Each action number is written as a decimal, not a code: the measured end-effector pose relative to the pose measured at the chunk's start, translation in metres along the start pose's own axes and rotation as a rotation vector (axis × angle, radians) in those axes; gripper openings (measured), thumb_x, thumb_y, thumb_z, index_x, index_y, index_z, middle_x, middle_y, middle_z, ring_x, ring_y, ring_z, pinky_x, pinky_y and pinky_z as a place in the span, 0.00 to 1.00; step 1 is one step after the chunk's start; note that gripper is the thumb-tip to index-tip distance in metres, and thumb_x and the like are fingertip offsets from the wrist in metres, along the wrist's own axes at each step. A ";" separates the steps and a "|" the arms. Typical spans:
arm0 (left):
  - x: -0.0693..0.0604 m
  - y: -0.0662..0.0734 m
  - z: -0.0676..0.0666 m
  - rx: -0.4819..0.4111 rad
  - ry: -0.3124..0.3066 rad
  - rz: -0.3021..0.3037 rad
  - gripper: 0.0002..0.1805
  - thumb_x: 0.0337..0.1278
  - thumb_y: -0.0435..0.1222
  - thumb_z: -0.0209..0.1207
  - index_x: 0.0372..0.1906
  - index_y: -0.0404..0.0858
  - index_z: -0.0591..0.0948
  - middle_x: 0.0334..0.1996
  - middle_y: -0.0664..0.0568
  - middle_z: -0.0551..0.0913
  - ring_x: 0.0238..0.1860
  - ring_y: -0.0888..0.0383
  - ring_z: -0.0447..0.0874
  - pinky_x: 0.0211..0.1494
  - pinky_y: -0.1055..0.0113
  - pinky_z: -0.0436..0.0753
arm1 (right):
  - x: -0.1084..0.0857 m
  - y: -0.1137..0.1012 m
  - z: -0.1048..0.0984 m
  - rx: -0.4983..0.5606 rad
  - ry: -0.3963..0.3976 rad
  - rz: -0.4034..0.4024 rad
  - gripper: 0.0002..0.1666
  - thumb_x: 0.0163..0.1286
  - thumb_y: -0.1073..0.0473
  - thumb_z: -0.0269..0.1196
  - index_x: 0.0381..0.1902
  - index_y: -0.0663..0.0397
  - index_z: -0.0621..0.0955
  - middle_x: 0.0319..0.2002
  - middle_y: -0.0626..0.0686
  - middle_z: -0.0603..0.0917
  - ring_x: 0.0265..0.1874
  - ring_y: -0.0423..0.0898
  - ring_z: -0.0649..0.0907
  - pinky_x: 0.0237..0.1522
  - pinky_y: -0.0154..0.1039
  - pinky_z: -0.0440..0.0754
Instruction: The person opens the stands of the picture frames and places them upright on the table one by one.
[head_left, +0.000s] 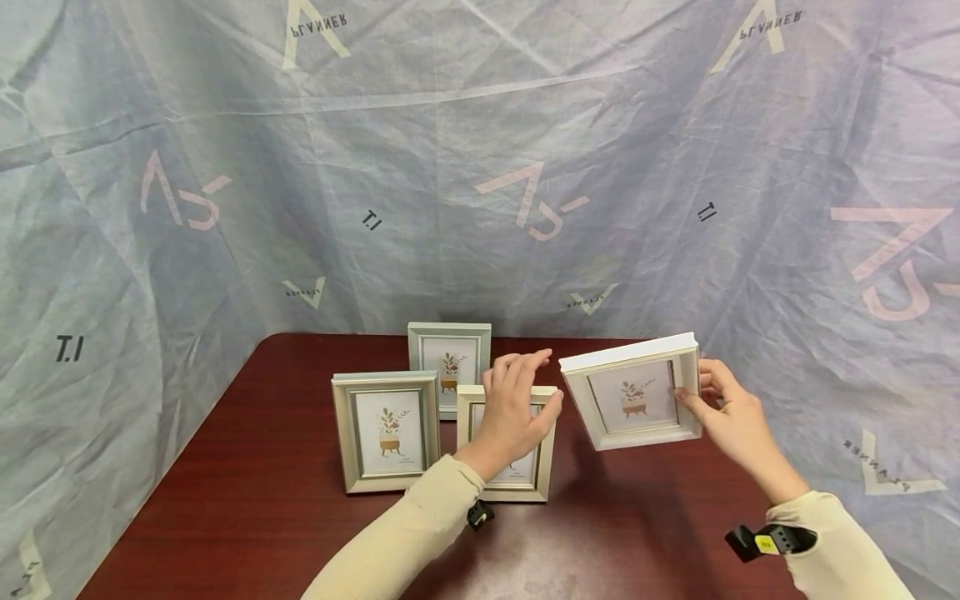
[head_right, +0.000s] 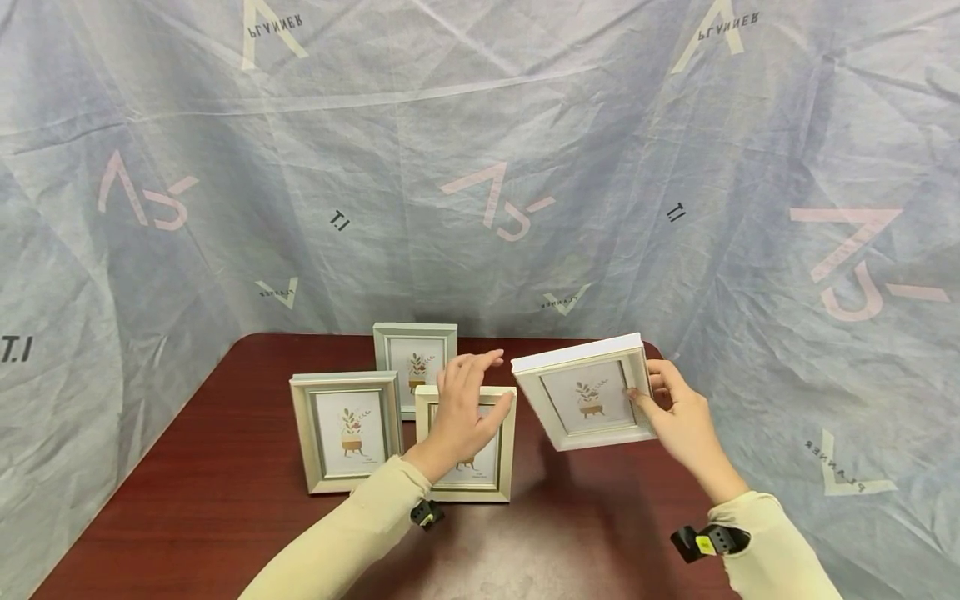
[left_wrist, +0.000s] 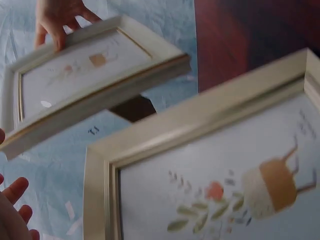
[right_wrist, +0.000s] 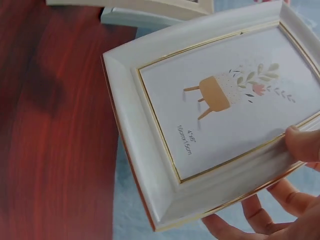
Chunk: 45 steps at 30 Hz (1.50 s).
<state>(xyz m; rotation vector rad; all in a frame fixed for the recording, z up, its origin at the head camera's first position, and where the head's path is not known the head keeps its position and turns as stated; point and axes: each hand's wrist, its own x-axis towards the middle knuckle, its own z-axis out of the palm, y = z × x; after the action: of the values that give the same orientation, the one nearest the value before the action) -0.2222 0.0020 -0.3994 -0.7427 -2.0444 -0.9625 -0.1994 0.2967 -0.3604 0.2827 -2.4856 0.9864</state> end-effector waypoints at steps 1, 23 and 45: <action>-0.001 0.002 0.001 -0.015 -0.005 0.004 0.28 0.57 0.39 0.62 0.63 0.38 0.72 0.52 0.50 0.79 0.55 0.50 0.70 0.52 0.53 0.64 | 0.000 0.001 0.000 0.020 -0.017 0.022 0.20 0.67 0.60 0.68 0.54 0.53 0.75 0.36 0.55 0.86 0.34 0.22 0.77 0.31 0.27 0.76; -0.018 0.021 0.014 -0.534 -0.268 -0.276 0.41 0.48 0.20 0.65 0.71 0.35 0.66 0.56 0.42 0.74 0.53 0.46 0.77 0.54 0.60 0.80 | -0.003 0.025 0.010 0.563 -0.224 0.294 0.13 0.73 0.63 0.60 0.47 0.36 0.74 0.37 0.36 0.82 0.35 0.37 0.84 0.29 0.44 0.84; -0.054 0.017 0.044 -0.835 -0.371 -0.547 0.49 0.39 0.16 0.62 0.75 0.34 0.62 0.61 0.42 0.70 0.61 0.46 0.72 0.60 0.60 0.77 | -0.026 0.057 0.026 0.612 -0.343 0.449 0.11 0.74 0.61 0.59 0.49 0.39 0.72 0.42 0.45 0.82 0.38 0.42 0.84 0.36 0.57 0.83</action>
<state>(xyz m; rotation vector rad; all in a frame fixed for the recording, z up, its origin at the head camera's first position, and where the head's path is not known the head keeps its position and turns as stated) -0.1966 0.0377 -0.4563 -0.8231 -2.1802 -2.2060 -0.2044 0.3203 -0.4239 0.0769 -2.5281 2.0376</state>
